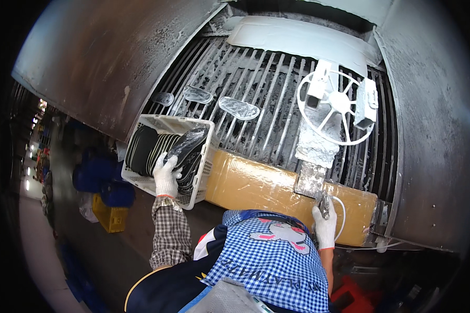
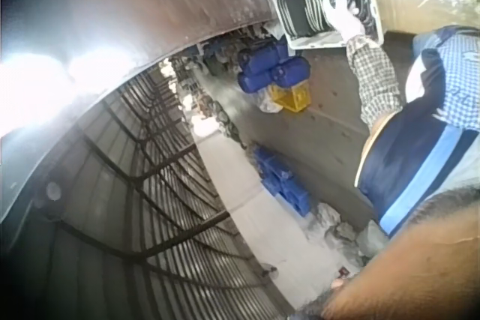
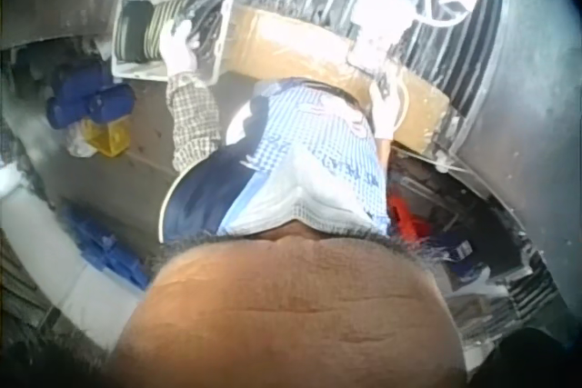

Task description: The person spray paints a series of small, dark, oval-shaped objects white using a spray gun. They pick up each object from a white plastic basket, place it on a metal grate, and apply a coat of white paint. After painting, the person places the object back into the basket and repeats the process.

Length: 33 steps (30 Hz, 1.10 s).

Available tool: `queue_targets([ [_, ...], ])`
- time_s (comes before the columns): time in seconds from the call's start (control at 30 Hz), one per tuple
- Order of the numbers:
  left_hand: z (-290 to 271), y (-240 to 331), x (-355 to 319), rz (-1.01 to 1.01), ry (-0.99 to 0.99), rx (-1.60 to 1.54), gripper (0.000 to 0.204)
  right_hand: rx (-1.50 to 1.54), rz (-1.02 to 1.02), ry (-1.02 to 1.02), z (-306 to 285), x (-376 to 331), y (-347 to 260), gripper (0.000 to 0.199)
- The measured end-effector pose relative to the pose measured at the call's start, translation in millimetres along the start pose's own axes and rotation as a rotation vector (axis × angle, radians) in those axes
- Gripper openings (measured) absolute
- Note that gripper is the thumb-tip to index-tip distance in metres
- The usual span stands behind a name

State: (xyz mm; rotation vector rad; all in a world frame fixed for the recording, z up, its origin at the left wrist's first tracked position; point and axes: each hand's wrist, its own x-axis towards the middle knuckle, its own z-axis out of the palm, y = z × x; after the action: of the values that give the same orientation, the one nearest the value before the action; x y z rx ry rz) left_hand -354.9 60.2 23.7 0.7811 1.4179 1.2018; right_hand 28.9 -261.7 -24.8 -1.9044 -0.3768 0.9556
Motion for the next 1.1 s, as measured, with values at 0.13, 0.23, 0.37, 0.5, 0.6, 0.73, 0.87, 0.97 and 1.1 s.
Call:
queue_targets([
  [0.13, 2, 27, -7, 0.094, 0.045, -0.111, 0.045, 0.078, -0.057, 0.016, -3, 2, 11, 0.07],
  [0.23, 13, 65, -22, 0.155, -0.106, 0.051, 0.045, 0.09, -0.155, 0.013, -11, 4, 23, 0.076],
  [0.37, 35, 68, -45, -0.021, -0.344, 0.199, 0.049, 0.165, -0.183, -0.003, -10, 5, 12, 0.076],
  [0.5, 73, 7, -59, -0.239, -0.44, 0.097, 0.051, 0.183, -0.195, -0.005, -7, -1, -5, 0.076],
  [0.6, 85, -43, -57, -0.371, -0.526, -0.035, 0.055, 0.138, -0.2, 0.006, -6, -2, -9, 0.075],
  [0.73, 99, -72, -64, -0.391, -0.593, 0.147, 0.062, 0.014, -0.243, 0.071, 1, -8, -26, 0.071],
  [0.87, 85, -94, -59, -0.395, -0.656, 0.3, 0.055, -0.185, -0.327, 0.117, -4, 5, -7, 0.071],
  [0.97, 63, -104, -49, -0.434, -0.692, 0.272, 0.057, -0.147, -0.275, 0.073, 7, 4, -11, 0.072],
  [1.1, 27, -158, -32, 0.083, -0.719, 0.75, 0.06, -0.169, -0.255, 0.041, 21, 2, -13, 0.072],
])
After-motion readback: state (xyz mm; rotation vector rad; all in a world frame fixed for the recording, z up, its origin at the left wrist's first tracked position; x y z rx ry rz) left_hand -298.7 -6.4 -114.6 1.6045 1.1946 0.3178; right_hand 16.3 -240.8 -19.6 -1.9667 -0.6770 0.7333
